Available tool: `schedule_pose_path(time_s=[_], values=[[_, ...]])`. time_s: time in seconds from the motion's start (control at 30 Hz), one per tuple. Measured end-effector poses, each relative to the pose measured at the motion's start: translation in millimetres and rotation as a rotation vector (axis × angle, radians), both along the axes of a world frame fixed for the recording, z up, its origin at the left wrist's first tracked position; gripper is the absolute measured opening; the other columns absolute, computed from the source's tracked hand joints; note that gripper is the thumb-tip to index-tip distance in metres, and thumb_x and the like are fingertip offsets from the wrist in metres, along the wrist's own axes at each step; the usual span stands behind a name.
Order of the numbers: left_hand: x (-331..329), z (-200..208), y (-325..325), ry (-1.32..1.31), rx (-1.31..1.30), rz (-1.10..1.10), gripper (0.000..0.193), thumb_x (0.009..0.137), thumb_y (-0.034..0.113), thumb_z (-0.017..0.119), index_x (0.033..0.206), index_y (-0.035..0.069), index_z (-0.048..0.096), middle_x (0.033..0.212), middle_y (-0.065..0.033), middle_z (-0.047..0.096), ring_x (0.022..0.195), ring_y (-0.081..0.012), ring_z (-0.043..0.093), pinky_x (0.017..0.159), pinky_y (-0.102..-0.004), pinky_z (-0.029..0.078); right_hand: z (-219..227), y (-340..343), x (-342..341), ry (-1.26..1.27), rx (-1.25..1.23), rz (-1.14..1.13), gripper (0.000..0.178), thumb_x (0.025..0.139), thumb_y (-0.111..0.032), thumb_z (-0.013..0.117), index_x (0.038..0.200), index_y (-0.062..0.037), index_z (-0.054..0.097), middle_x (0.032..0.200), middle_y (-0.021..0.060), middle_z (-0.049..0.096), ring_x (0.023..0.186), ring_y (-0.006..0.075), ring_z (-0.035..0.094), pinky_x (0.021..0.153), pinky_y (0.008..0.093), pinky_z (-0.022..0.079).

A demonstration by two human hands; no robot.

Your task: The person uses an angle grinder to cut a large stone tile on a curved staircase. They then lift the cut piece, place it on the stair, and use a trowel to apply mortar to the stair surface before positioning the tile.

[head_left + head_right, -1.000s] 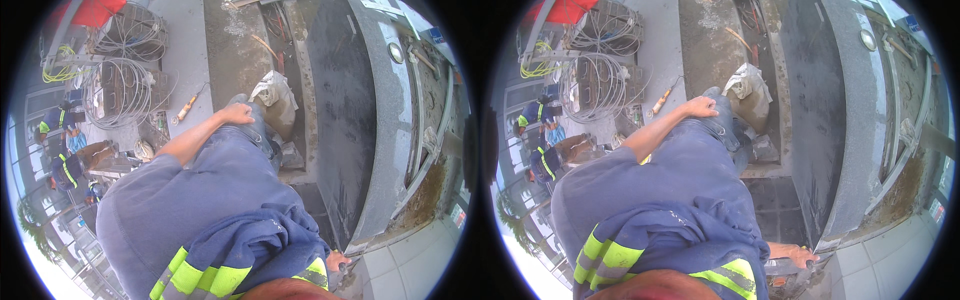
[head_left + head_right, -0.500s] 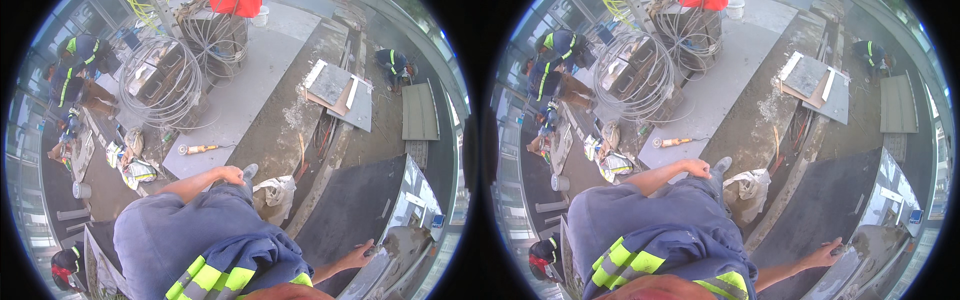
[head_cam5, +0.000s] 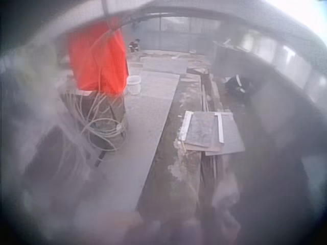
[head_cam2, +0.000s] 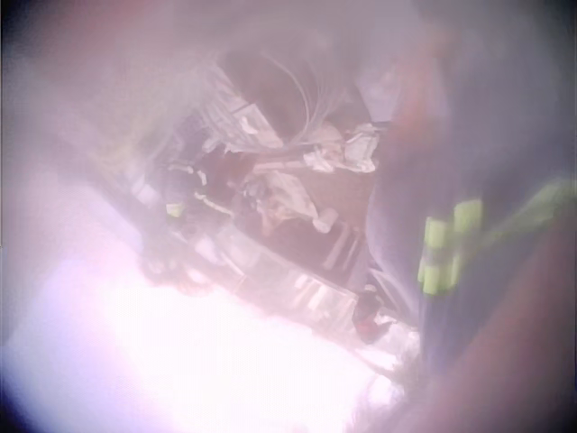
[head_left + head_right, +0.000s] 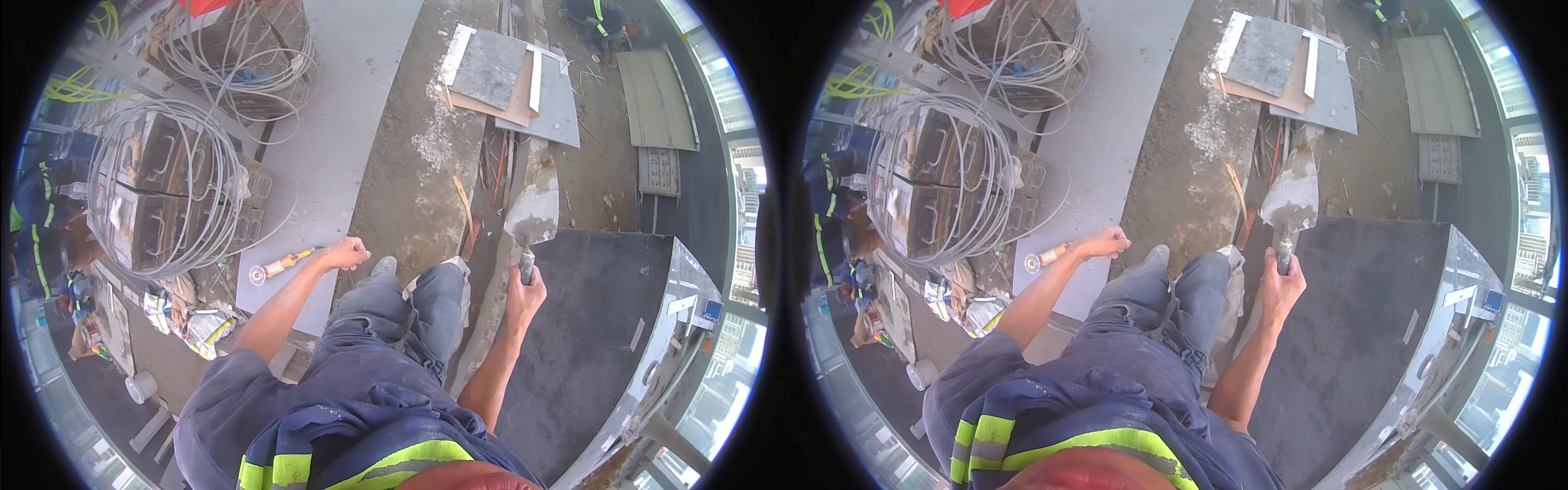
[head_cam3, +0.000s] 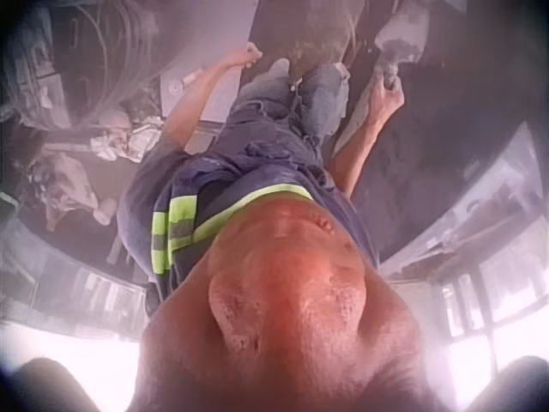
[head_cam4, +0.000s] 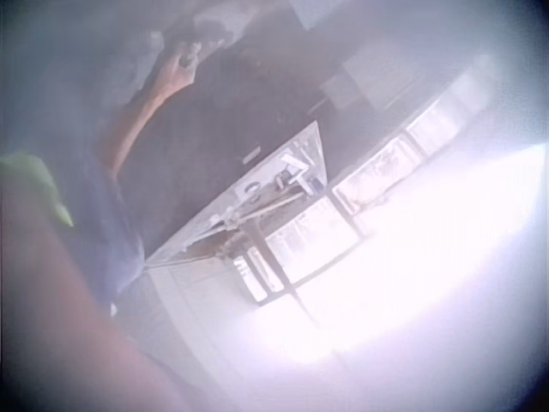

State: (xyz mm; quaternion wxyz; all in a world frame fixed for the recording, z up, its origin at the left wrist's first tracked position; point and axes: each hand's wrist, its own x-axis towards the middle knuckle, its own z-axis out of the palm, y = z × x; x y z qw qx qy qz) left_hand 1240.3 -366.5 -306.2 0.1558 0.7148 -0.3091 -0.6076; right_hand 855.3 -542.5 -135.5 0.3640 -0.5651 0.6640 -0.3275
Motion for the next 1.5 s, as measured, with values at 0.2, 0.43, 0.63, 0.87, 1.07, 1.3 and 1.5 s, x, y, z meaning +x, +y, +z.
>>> schedule_pose_path(time_s=[0.2,0.43,0.63,0.87,1.07,1.3,1.5], values=[[24.1,-118.5,-109.1,-0.295,-0.146,0.000,0.029,0.101,0.031,0.072,0.106,0.003,0.072,0.100,-0.0213,0.080,0.101,-0.0425,0.077,0.091,-0.0526,0.059,-190.5,-66.1,-19.3,0.220,0.331,-0.001,0.029,0.098,-0.022,0.079,0.086,0.0013,0.068,0.065,-0.0002,0.059,0.057,0.0092,0.055,0.056,0.0327,0.046],[51.0,-200.4,-119.3,-0.384,0.281,-0.124,0.032,0.100,0.036,0.070,0.108,0.006,0.075,0.110,-0.0240,0.081,0.109,-0.0462,0.076,0.097,-0.0570,0.059,-311.9,-225.2,5.0,0.419,0.512,0.171,0.033,0.096,-0.026,0.079,0.088,0.0051,0.070,0.064,0.0060,0.062,0.058,0.0134,0.061,0.058,0.0367,0.051],[47.9,-186.2,-210.2,-0.046,0.644,0.058,0.036,0.100,0.035,0.072,0.123,0.008,0.077,0.110,-0.0206,0.082,0.103,-0.0343,0.080,0.092,-0.0471,0.062,-340.5,-456.1,85.6,0.418,0.535,0.266,0.037,0.093,-0.029,0.079,0.094,0.0076,0.072,0.067,0.0181,0.064,0.064,0.0236,0.066,0.067,0.0450,0.054],[112.8,-176.5,-311.1,0.030,0.629,0.346,0.033,0.102,0.029,0.072,0.124,0.005,0.076,0.110,-0.0189,0.081,0.088,-0.0199,0.078,0.081,-0.0408,0.066,-366.7,-647.5,170.8,0.354,0.467,0.279,0.037,0.100,-0.030,0.074,0.101,0.0075,0.069,0.072,0.0166,0.070,0.065,0.0269,0.070,0.065,0.0433,0.055],[252.4,-196.1,-507.6,0.057,0.615,0.305,0.030,0.101,0.025,0.070,0.121,0.003,0.076,0.101,-0.0146,0.080,0.080,-0.0203,0.078,0.073,-0.0370,0.068,-354.1,-778.8,241.2,0.444,0.764,0.229,0.049,0.099,-0.037,0.074,0.109,0.0104,0.070,0.096,0.0343,0.076,0.098,0.0517,0.077,0.087,0.0542,0.058],[474.4,-159.0,-853.0,-0.080,0.138,0.748,0.027,0.105,0.025,0.069,0.120,0.003,0.072,0.099,-0.0113,0.079,0.082,-0.0189,0.077,0.076,-0.0356,0.066,-318.4,-921.7,318.3,0.195,1.076,0.233,0.040,0.099,-0.034,0.075,0.095,0.0061,0.073,0.076,0.0127,0.069,0.063,0.0233,0.068,0.058,0.0425,0.055],[627.0,-114.9,-1053.3,-0.038,0.013,0.774,0.031,0.106,0.022,0.071,0.129,0.003,0.067,0.103,-0.0110,0.079,0.084,-0.0199,0.078,0.073,-0.0351,0.065,-292.5,-1059.1,411.4,0.250,1.272,0.154,0.034,0.101,-0.032,0.074,0.093,0.0006,0.077,0.076,0.0115,0.068,0.066,0.0247,0.067,0.057,0.0460,0.055]])
